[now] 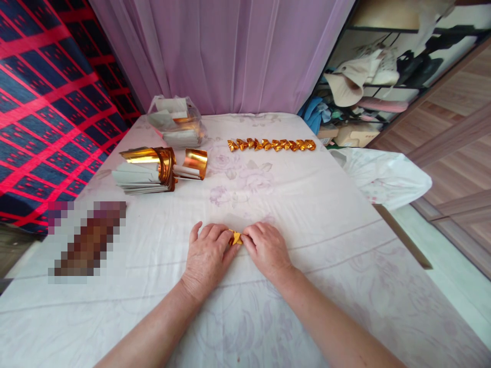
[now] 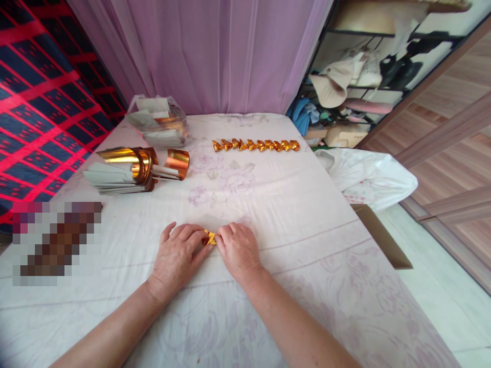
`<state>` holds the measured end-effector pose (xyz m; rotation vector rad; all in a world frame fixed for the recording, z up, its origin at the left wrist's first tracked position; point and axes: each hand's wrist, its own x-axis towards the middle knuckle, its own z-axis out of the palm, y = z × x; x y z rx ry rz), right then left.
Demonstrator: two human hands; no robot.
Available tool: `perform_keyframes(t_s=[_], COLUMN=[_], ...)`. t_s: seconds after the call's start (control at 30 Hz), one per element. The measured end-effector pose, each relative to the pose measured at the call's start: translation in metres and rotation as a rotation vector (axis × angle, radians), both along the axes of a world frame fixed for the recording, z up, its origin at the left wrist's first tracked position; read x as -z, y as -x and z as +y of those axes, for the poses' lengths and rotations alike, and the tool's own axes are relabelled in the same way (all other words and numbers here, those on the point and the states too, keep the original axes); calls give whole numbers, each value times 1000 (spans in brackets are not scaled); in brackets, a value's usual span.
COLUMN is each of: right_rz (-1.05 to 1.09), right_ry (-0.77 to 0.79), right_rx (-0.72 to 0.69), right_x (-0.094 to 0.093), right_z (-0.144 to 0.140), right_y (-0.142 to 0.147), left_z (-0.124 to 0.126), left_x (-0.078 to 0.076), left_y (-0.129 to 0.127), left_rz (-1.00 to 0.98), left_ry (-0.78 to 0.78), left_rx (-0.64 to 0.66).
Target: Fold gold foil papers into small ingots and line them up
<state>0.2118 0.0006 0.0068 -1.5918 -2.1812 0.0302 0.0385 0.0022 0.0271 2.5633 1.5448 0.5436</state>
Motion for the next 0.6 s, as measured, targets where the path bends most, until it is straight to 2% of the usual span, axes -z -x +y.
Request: perform_keyframes(t_s=[0.43, 0.6], right_rz=[-1, 74], right_ry=[21, 52], right_rx=[14, 15], right_x=[0, 1], right_z=[1, 0], right_y=[0, -2], left_z=[2, 2], left_x=[3, 3], left_y=[-4, -4], left_rz=[-21, -41], left_ry=[3, 15], left_rx=[-48, -50])
